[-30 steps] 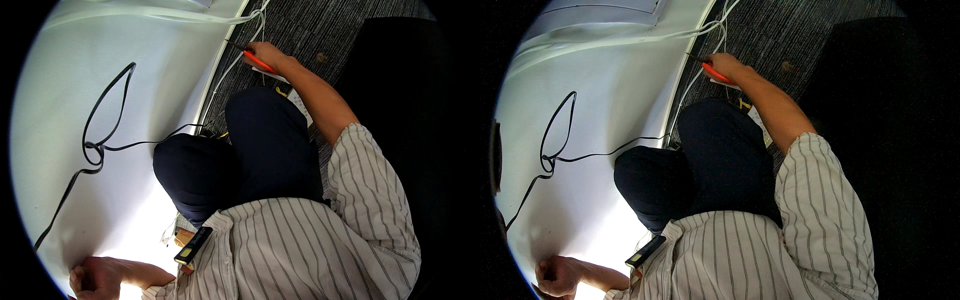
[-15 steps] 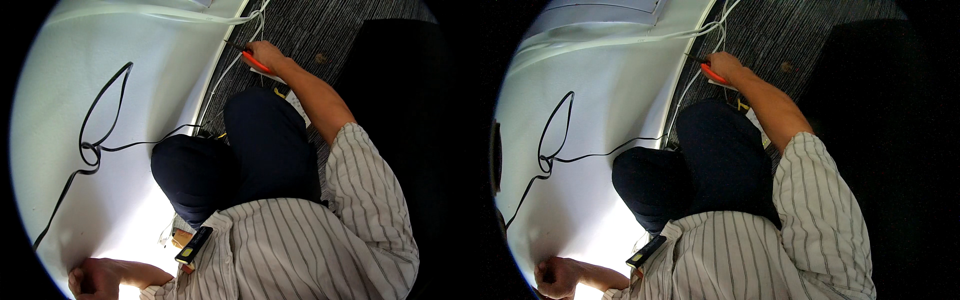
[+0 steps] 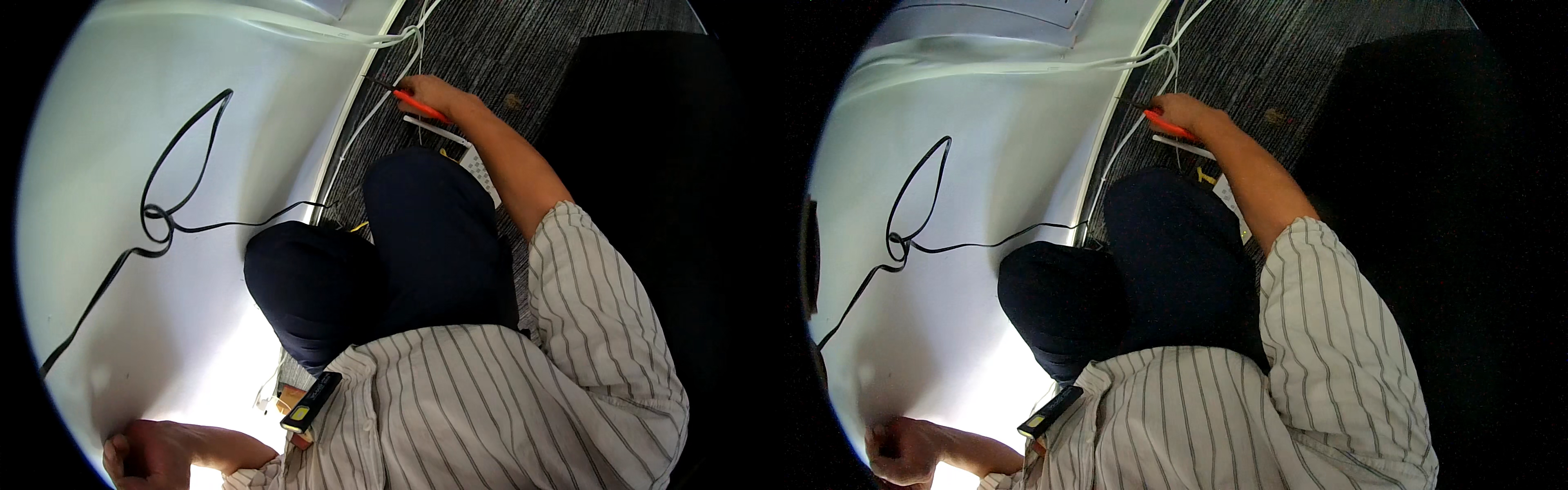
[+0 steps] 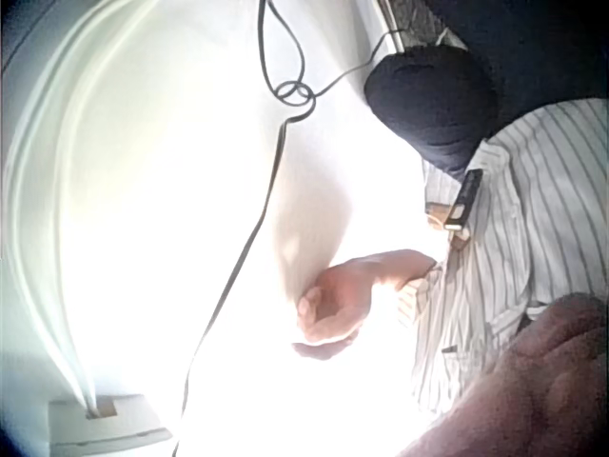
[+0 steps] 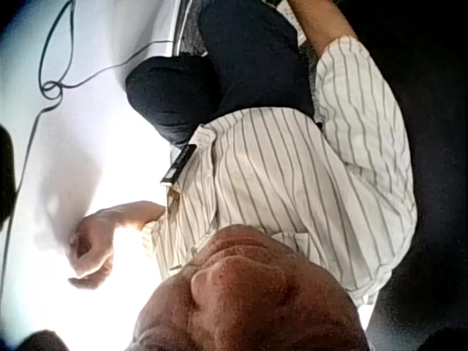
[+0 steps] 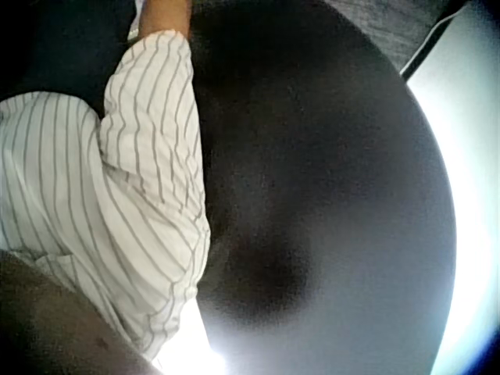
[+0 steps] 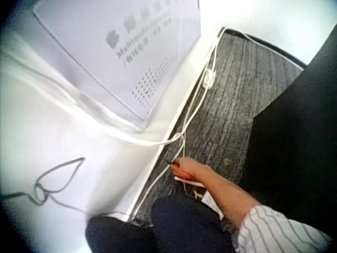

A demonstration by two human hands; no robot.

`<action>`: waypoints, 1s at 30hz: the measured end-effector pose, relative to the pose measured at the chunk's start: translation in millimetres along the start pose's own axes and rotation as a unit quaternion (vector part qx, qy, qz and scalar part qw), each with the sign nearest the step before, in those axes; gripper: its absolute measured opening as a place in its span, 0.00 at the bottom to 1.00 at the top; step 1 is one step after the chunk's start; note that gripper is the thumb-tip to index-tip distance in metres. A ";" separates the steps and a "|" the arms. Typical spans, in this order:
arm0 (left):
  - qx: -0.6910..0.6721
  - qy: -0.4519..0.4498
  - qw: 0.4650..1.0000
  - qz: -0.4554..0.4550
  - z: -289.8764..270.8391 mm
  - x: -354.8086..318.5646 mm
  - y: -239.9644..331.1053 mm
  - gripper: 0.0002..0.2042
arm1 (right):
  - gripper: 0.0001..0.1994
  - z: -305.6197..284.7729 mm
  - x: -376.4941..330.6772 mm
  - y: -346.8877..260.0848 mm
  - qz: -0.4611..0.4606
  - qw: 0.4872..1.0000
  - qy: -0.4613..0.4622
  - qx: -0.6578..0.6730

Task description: The person installs a white plastic cable management raceway along the base of a wall. They position the raceway, use a staple gun to secure it to the wall, and then use scissors to trim excess cable.

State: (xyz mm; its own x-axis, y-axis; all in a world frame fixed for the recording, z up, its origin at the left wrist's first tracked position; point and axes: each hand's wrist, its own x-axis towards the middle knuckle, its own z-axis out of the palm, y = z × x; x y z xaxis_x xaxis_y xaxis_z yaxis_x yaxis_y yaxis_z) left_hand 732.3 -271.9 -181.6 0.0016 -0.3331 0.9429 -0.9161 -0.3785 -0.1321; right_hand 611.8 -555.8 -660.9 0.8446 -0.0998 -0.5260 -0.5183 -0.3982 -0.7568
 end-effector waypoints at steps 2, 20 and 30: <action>-0.020 0.003 1.000 -0.009 2.0 -0.7 1.7 0.14 | 0.29 -3.0 -5.0 9.2 0.006 1.000 0.012 0.015; -0.059 0.053 0.996 -0.037 12.1 11.6 10.1 0.11 | 0.18 -3.3 -6.3 -25.6 0.071 0.952 0.284 0.090; -0.058 0.080 0.995 -0.020 14.9 0.0 16.3 0.10 | 0.17 52.1 77.4 -56.0 0.111 0.945 0.287 0.115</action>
State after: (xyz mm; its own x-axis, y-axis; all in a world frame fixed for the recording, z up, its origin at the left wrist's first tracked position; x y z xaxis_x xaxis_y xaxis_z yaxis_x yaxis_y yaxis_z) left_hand 723.3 -290.9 -188.3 -0.0158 -0.1753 0.9844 -0.9567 -0.2836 -0.0658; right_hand 699.3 -493.7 -679.4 0.6111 -0.6619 -0.4341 -0.6509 -0.1081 -0.7514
